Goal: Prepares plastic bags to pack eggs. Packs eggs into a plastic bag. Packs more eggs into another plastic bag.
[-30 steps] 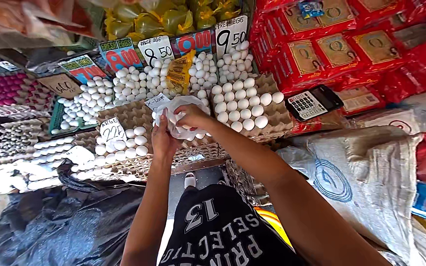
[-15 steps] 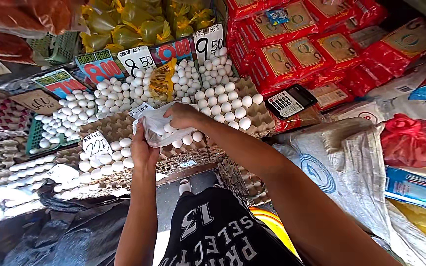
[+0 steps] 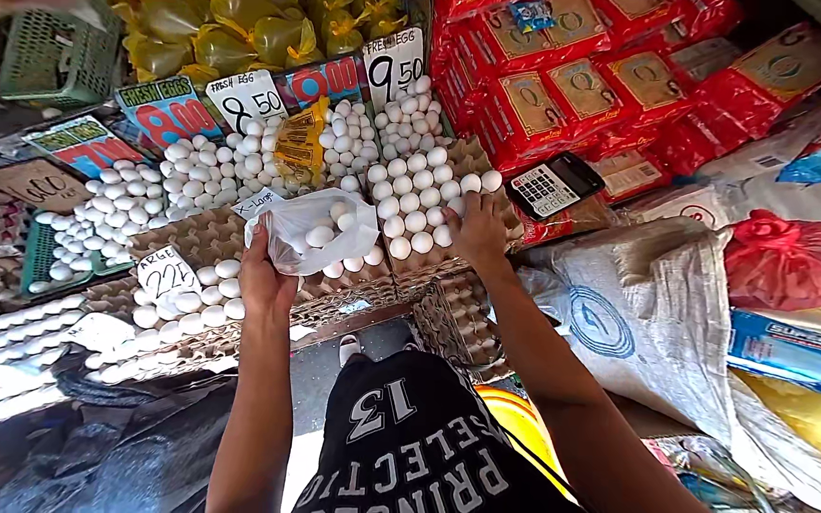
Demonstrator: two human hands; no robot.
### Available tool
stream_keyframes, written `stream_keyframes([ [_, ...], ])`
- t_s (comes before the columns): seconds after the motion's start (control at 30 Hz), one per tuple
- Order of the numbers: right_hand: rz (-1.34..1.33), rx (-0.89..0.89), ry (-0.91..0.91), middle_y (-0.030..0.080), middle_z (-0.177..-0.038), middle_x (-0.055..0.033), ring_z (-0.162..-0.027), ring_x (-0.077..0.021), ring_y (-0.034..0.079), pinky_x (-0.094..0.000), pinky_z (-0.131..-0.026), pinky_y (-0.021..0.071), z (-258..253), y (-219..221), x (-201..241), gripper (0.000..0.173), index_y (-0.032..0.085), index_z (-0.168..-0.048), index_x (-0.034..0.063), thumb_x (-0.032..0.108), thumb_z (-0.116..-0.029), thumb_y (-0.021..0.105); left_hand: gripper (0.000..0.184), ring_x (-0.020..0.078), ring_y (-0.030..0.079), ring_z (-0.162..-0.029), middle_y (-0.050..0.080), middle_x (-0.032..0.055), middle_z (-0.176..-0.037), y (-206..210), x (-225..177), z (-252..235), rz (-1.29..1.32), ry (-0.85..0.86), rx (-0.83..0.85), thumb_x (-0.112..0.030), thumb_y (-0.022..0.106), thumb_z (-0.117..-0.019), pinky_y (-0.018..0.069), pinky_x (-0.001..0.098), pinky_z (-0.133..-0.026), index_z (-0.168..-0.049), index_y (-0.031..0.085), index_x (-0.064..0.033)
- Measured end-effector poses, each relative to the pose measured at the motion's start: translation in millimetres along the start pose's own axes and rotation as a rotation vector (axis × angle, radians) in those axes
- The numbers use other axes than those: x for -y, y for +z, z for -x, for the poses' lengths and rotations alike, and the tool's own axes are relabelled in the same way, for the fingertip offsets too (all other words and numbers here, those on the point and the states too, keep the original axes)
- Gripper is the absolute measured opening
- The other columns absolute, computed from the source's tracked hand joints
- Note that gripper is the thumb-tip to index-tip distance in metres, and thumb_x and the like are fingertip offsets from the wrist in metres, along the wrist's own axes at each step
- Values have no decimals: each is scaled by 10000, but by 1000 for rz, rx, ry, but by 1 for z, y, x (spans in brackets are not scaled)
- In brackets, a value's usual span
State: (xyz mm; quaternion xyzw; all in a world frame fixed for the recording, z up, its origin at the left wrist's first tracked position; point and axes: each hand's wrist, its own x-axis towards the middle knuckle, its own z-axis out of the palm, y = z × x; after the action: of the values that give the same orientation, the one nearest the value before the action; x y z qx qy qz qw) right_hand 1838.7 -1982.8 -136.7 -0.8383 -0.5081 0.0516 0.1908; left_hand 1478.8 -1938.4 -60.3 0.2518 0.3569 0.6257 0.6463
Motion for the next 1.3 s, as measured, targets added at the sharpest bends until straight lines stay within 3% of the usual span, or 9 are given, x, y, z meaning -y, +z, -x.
stream_keyframes([
  [0.13,-97,-16,-10,599,-1318,-213,-1156,-421,631,-611,-882,557,-8,3,-11,740,653,-1296,79,717,-964,480,403,248,598,-1280,617,119,-1374,1,2,-2,26,0,51,-299,476,-1095,493,501,-1093,-1437,507,-89],
  [0.23,-613,34,102,722,-1062,-126,-965,-262,695,-525,-876,573,-20,-18,-23,599,731,-1147,82,635,-961,593,396,245,612,-1258,634,119,-1347,-2,2,-2,26,2,44,-302,497,-1087,507,498,-1078,-1417,525,-84],
  [0.4,-1398,287,369,688,-1075,-90,-721,-214,663,-344,-521,544,-57,-63,-41,422,570,-1385,251,371,-981,574,401,228,614,-1256,631,102,-1352,-5,0,6,3,-6,54,-307,505,-1085,513,480,-1075,-1430,509,-103],
  [0.57,-638,424,154,702,-1165,-146,-884,-308,708,-510,-665,601,-92,-74,-13,460,688,-1263,220,242,-817,799,410,250,610,-1262,622,128,-1359,-4,1,-1,6,-6,45,-279,513,-1083,508,504,-1078,-1440,492,-77],
  [0.67,108,367,-32,453,-1496,-284,-1116,-514,615,-723,-798,530,-90,-65,28,533,722,-1226,177,352,-746,872,409,247,610,-1261,622,128,-1360,-4,0,-2,1,-13,28,-279,503,-1087,508,497,-1077,-1443,492,-79],
  [0.8,529,373,-110,270,-1591,-328,-1079,-527,611,-657,-767,552,-79,-52,62,484,662,-1238,-31,209,-837,788,402,249,621,-1241,632,127,-1338,-3,-2,1,-2,-28,29,-290,523,-1080,520,500,-1060,-1426,504,-85],
  [1.1,-32,345,-247,555,-1377,-246,-1134,-456,612,-712,-837,521,-88,-90,61,626,740,-1191,237,572,-681,881,428,228,656,-1178,662,108,-1301,-4,-5,9,-106,-57,29,-357,504,-1084,558,462,-1004,-1422,543,-98],
  [1.2,-523,596,-368,702,-1198,-127,-1010,-281,699,-555,-807,603,-53,-102,125,599,709,-1250,175,450,-747,886,415,232,686,-1102,687,134,-1234,2,-4,4,-155,-40,32,-327,506,-1086,581,450,-958,-1401,561,-61],
  [1.3,-699,962,-339,700,-1200,-127,-920,-295,705,-506,-679,609,-31,-70,193,554,674,-1314,181,366,-819,841,391,238,699,-1052,695,143,-1183,10,-5,3,-217,-24,40,-297,519,-1084,593,449,-928,-1387,551,-52],
])
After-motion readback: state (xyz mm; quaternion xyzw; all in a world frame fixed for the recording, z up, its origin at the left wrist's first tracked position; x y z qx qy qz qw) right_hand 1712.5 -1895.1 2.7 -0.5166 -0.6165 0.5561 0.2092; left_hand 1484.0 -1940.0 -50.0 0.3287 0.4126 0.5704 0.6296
